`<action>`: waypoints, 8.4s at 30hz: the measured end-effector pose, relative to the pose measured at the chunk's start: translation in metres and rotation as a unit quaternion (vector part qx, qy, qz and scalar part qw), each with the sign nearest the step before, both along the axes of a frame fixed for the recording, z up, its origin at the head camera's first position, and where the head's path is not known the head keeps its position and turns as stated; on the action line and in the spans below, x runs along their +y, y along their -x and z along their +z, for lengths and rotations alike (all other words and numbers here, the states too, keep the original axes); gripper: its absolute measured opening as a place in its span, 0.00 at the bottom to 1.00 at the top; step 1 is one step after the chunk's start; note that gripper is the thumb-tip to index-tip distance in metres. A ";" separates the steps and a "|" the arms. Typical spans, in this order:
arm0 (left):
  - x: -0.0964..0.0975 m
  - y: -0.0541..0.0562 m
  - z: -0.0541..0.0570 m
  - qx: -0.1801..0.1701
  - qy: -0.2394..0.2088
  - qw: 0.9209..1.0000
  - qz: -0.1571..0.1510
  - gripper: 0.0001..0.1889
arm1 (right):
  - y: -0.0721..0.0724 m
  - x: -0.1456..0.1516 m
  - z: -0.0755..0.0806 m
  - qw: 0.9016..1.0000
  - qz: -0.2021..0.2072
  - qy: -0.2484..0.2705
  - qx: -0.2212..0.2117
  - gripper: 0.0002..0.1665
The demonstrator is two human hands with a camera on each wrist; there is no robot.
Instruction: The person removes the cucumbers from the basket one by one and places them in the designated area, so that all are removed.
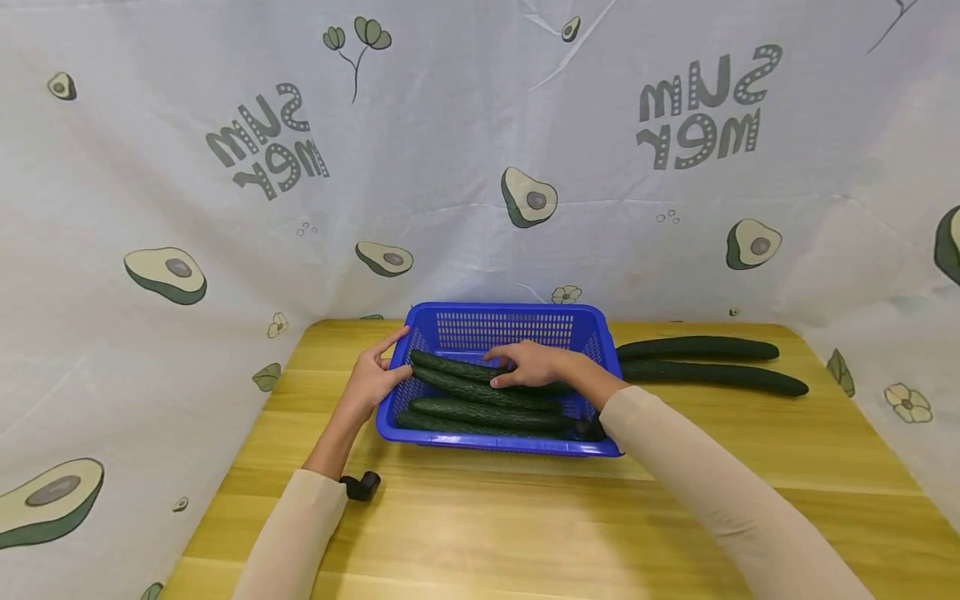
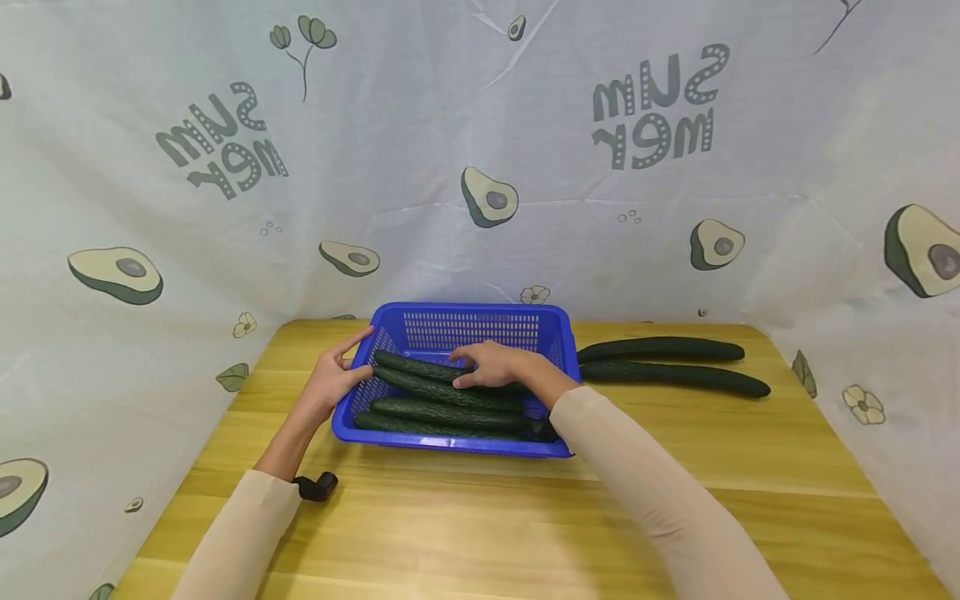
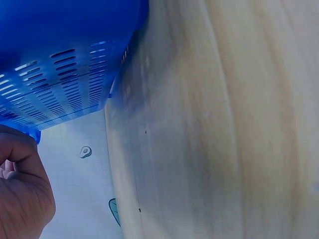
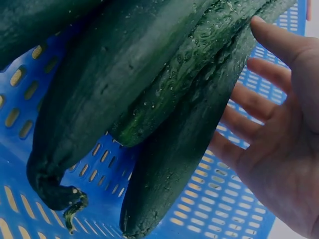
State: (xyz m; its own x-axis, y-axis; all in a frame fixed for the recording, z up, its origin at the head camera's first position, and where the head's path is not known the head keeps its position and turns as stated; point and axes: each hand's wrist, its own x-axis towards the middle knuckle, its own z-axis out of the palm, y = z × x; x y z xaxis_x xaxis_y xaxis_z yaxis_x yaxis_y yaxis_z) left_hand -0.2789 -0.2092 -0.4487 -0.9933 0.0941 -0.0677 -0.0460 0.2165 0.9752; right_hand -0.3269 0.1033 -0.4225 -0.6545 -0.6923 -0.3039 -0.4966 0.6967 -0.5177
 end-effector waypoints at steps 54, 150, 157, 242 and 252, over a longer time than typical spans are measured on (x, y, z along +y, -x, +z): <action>0.002 -0.002 0.002 0.002 0.005 1.000 0.012 0.41 | -0.027 0.049 0.073 0.977 -0.098 0.146 0.117 0.26; 0.001 0.000 0.000 0.009 0.009 1.000 0.004 0.40 | -0.093 0.290 -0.039 0.955 -0.213 0.043 0.200 0.25; 0.001 0.000 0.000 0.007 0.001 1.000 0.004 0.40 | -0.094 0.285 -0.035 0.951 -0.233 0.037 0.200 0.24; 0.002 -0.001 -0.003 0.000 -0.029 1.000 0.010 0.41 | -0.055 -0.003 -0.010 0.996 -0.067 0.036 0.054 0.36; 0.003 -0.001 -0.005 0.002 -0.039 0.999 0.016 0.40 | -0.053 -0.003 -0.014 0.996 -0.066 0.016 0.063 0.29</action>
